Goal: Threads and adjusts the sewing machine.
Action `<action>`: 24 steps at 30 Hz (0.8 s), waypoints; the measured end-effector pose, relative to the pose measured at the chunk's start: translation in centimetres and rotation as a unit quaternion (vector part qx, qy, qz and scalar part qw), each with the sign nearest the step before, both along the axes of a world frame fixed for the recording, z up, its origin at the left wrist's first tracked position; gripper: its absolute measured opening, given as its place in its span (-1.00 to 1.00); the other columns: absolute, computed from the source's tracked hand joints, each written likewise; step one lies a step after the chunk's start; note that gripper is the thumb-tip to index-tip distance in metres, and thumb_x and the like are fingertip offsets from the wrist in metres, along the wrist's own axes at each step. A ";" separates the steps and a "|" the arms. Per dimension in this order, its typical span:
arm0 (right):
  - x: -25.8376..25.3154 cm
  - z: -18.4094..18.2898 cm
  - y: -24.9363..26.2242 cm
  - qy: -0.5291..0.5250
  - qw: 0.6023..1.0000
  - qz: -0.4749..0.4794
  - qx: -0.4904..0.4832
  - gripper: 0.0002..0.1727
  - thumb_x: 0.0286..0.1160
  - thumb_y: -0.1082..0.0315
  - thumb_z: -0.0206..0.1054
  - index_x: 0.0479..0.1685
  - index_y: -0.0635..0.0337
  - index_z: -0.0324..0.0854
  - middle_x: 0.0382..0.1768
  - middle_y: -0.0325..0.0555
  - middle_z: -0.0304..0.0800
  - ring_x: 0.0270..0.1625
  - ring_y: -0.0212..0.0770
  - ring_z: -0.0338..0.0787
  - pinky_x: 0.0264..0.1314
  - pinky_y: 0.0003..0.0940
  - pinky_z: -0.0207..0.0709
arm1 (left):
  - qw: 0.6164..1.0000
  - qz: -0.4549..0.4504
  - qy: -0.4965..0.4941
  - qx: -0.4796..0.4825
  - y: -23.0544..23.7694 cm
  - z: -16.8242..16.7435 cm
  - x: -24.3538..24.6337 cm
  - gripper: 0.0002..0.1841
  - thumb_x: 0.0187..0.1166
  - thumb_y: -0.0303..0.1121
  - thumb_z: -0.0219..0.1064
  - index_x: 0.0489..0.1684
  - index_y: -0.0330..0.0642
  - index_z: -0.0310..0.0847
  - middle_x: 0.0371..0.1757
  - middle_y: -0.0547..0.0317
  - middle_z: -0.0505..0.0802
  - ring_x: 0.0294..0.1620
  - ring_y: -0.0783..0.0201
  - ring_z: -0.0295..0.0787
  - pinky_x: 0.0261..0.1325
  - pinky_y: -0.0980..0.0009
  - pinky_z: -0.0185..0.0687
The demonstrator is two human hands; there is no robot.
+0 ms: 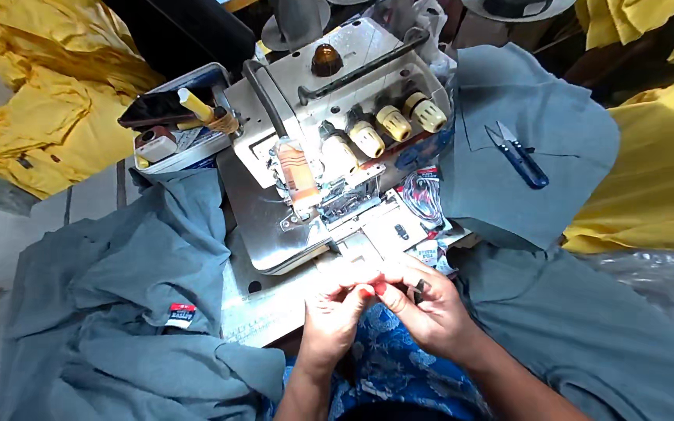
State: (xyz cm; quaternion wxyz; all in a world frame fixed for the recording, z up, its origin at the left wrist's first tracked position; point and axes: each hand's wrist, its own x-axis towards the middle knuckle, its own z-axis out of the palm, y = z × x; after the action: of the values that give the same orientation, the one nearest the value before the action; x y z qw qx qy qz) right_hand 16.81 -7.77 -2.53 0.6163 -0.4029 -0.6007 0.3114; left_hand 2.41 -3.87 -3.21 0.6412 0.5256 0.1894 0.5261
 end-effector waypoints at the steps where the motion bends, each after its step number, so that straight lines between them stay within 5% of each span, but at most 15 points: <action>1: 0.0 0.0 0.0 0.001 1.000 -0.002 -0.002 -0.84 0.63 0.44 0.28 -0.18 0.34 0.72 -0.15 -0.21 0.76 -0.01 -0.68 0.68 0.12 -0.79 0.57 | 1.000 0.009 -0.011 -0.019 -0.1 0.0 0.2 -0.89 0.58 -0.30 0.42 -0.12 0.03 0.88 -0.13 0.49 0.87 -0.26 0.70 0.71 -0.24 0.75 0.63; 12: -0.6 -0.3 0.7 0.032 0.999 -0.031 -0.028 -0.86 0.56 0.46 0.33 -0.17 0.34 0.79 -0.19 -0.30 0.81 -0.08 -0.67 0.72 0.07 -0.75 0.63 | 0.979 0.017 -0.114 -0.171 -0.4 0.6 1.4 -0.93 0.54 -0.38 0.46 -0.30 -0.14 0.80 -0.34 0.29 0.84 -0.52 0.63 0.65 -0.49 0.72 0.56; 20: -0.8 -0.9 0.7 0.051 0.997 -0.045 -0.033 -0.90 0.51 0.46 0.38 -0.20 0.29 0.81 -0.21 -0.34 0.82 -0.11 -0.68 0.73 0.04 -0.74 0.64 | 0.979 0.035 -0.105 -0.170 -0.5 0.4 1.4 -0.94 0.51 -0.40 0.49 -0.35 -0.15 0.79 -0.36 0.26 0.85 -0.53 0.61 0.66 -0.48 0.71 0.57; 22: -0.8 -1.1 0.6 0.059 0.996 -0.056 -0.025 -0.83 0.60 0.32 0.38 -0.02 0.21 0.78 -0.18 -0.38 0.74 -0.22 -0.71 0.63 -0.11 -0.78 0.56 | 0.977 0.043 -0.115 -0.176 -0.6 0.3 1.4 -0.93 0.47 -0.39 0.52 -0.36 -0.15 0.80 -0.36 0.24 0.86 -0.49 0.57 0.72 -0.44 0.68 0.62; 24: -0.1 -0.9 0.2 0.043 0.997 -0.056 -0.028 -0.58 0.79 -0.04 0.15 0.39 -0.03 0.55 -0.07 -0.48 0.62 -0.32 -0.77 0.50 -0.24 -0.82 0.44 | 0.971 0.045 -0.118 -0.201 -0.6 0.7 1.2 -0.94 0.50 -0.43 0.49 -0.37 -0.14 0.80 -0.27 0.15 0.91 -0.32 0.48 0.86 -0.34 0.64 0.75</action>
State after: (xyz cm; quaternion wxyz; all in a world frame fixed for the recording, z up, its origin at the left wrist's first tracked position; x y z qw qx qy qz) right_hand 16.68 -7.53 -3.39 0.6466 -0.4390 -0.5412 0.3103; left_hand 3.62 -4.50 -2.55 0.7270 0.3108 0.2375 0.5643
